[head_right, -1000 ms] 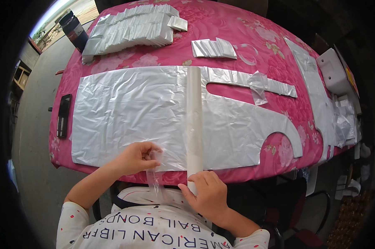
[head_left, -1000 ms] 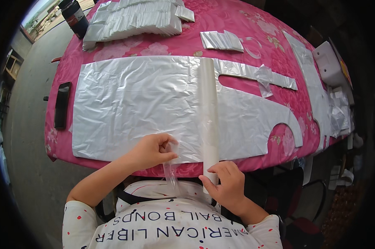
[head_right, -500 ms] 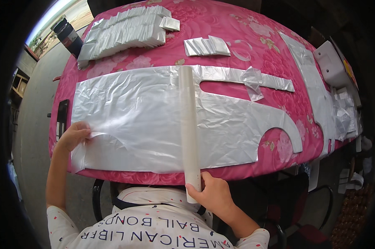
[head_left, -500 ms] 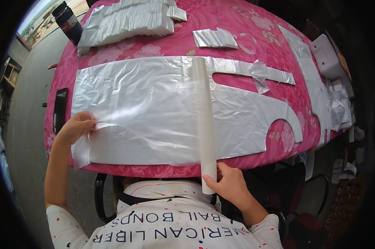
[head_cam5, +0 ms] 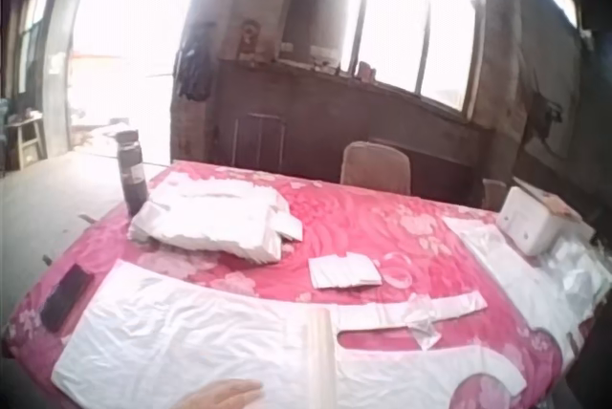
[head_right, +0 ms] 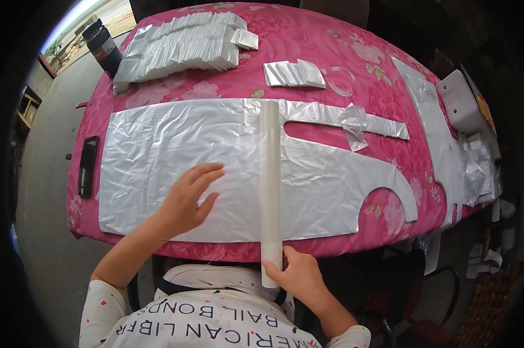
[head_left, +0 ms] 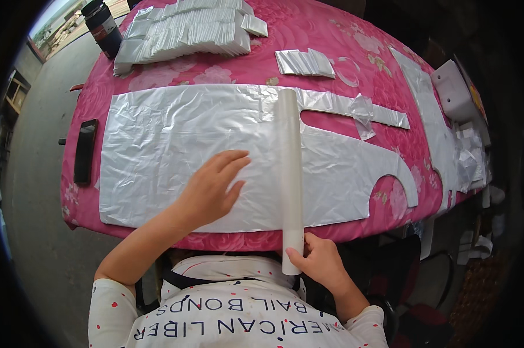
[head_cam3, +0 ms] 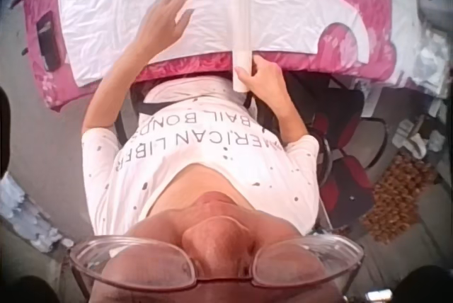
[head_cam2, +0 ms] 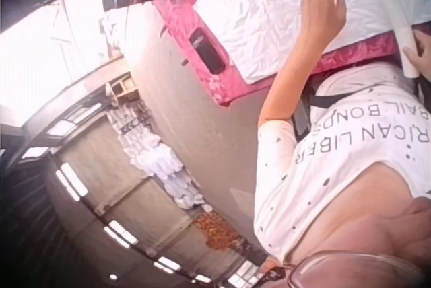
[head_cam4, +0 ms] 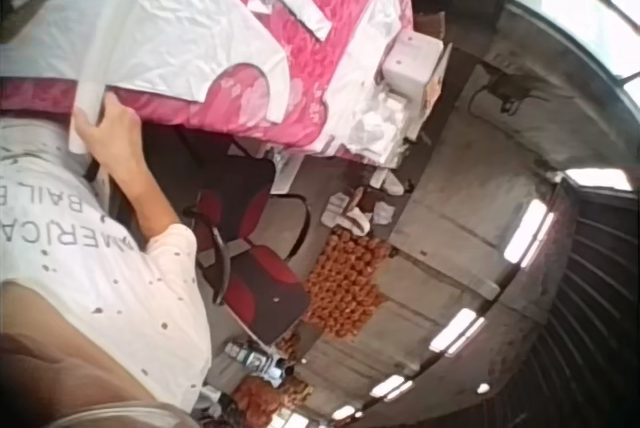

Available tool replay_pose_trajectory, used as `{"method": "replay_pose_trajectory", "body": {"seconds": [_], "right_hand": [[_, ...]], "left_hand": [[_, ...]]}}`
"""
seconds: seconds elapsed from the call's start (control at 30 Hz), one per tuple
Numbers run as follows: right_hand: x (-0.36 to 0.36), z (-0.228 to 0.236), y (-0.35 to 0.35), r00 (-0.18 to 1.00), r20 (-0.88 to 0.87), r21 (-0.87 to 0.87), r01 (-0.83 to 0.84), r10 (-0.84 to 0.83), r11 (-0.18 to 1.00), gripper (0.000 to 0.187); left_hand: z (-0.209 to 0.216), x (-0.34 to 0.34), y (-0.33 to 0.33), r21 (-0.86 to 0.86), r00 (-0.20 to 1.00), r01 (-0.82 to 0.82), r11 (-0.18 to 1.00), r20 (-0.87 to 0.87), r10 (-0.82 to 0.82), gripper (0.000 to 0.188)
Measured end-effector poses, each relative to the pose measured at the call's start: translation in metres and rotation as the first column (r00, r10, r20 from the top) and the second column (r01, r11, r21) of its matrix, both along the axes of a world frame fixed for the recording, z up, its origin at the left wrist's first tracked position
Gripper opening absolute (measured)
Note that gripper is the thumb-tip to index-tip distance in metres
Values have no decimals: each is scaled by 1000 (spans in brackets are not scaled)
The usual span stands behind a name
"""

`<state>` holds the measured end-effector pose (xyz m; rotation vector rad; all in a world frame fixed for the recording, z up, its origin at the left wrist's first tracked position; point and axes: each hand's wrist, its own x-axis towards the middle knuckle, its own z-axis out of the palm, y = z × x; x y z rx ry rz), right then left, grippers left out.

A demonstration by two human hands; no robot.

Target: The person repeatedly unrolls a white plastic sheet, tears off a small piece, folds it into a small square, and places it on a growing stack. The process is repeated continuously throughout the clip.

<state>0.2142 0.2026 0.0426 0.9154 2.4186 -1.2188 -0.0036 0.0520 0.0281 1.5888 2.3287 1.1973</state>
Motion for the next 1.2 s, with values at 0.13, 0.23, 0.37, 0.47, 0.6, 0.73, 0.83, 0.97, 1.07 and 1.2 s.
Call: {"method": "replay_pose_trajectory", "body": {"seconds": [0.13,0.23,0.37,0.47,0.6,0.73,0.83,0.97,1.07,1.2], "right_hand": [[4,0,2,999,30,-65,31,-29,997,44],[3,1,5,999,49,-92,22,-17,996,45],[-6,4,19,993,62,-149,-86,97,985,45],[-41,12,38,994,28,-88,-103,106,991,46],[-118,-8,82,989,-59,-89,-139,134,986,52],[-188,-22,118,988,-152,-326,-14,-38,945,56],[-216,-33,122,842,-253,-695,185,-477,694,43],[-233,-57,144,476,-189,-958,101,-859,267,29],[-217,-73,218,423,-224,-950,-295,-878,100,24],[-187,-35,304,145,-327,-942,-125,-934,311,30]], "left_hand": [[-28,25,55,-2,999,22,1000,25,-22,53],[-45,30,65,-120,999,-44,992,-38,40,56],[-52,29,65,-212,991,-39,976,-131,12,57],[-54,31,65,-260,973,-71,963,-229,10,57],[-51,29,65,-266,964,-77,961,-266,4,56],[-51,27,66,-275,956,-73,959,-294,-12,55],[-50,28,67,-265,964,-74,961,-267,0,55],[-49,28,66,-285,958,-88,954,-286,3,56],[-50,28,66,-286,962,-65,956,-274,-16,57],[-50,28,66,-291,965,-71,954,-262,-8,59]]}}
